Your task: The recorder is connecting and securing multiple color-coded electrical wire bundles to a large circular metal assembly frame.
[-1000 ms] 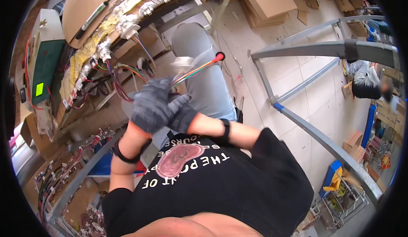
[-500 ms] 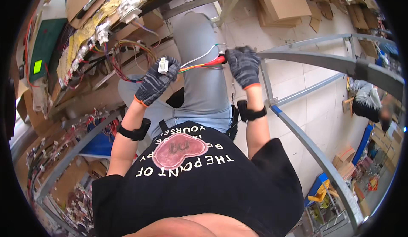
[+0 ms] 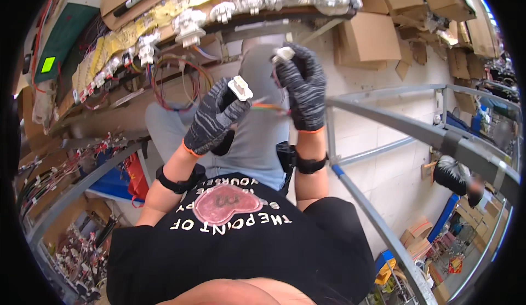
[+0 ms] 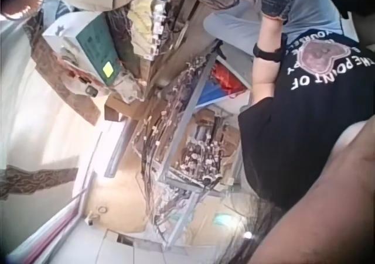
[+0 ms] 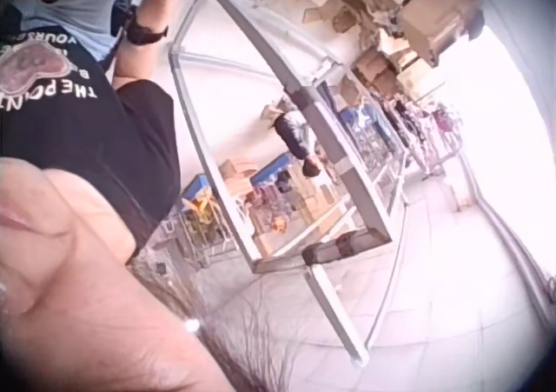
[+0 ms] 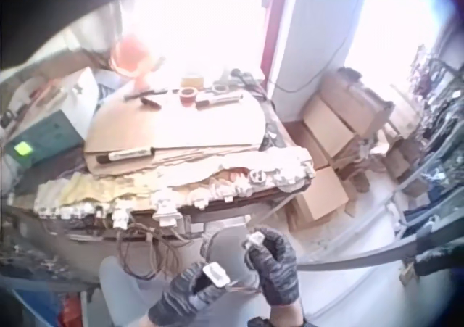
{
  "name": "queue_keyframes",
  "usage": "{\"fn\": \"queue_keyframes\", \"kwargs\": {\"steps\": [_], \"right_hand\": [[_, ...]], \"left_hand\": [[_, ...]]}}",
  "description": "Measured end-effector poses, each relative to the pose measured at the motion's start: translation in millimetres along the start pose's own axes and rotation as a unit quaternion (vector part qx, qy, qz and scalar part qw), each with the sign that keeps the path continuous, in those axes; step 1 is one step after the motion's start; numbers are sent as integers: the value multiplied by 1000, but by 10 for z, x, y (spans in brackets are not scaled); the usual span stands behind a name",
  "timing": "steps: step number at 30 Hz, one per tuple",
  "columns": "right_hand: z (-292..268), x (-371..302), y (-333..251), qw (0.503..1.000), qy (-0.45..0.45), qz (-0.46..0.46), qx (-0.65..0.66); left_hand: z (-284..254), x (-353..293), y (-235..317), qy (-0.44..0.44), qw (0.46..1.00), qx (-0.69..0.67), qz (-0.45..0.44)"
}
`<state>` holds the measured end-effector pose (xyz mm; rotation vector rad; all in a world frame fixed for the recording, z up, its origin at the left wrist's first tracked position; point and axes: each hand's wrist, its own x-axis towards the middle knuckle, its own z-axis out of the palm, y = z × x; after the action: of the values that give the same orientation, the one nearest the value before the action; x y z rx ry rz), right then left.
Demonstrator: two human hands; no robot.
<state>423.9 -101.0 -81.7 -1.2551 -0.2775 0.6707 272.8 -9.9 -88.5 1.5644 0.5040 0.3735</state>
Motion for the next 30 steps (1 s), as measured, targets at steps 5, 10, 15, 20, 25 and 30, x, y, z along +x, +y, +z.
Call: {"fn": "queue_keyframes", "kwargs": {"steps": [5,10,15,20,25,30], "right_hand": [[243,224,37,996,-39,-31,-77],[397,333,50,997,-12,-66,-36],[464,358,74,992,-16,-97,-78],[482,322,44,990,24,-100,-93],[429,377,125,996,63,-20,-63],[470,379,143,995,88,-38,-27]], "left_hand": [[176,319,157,166,979,-103,-51],[109,571,194,254,952,-97,-141],[117,708,238,268,949,-114,-122],[134,730,191,269,959,-74,-50],[153,721,216,258,958,-117,-41],[162,735,273,279,947,-134,-88]]}}
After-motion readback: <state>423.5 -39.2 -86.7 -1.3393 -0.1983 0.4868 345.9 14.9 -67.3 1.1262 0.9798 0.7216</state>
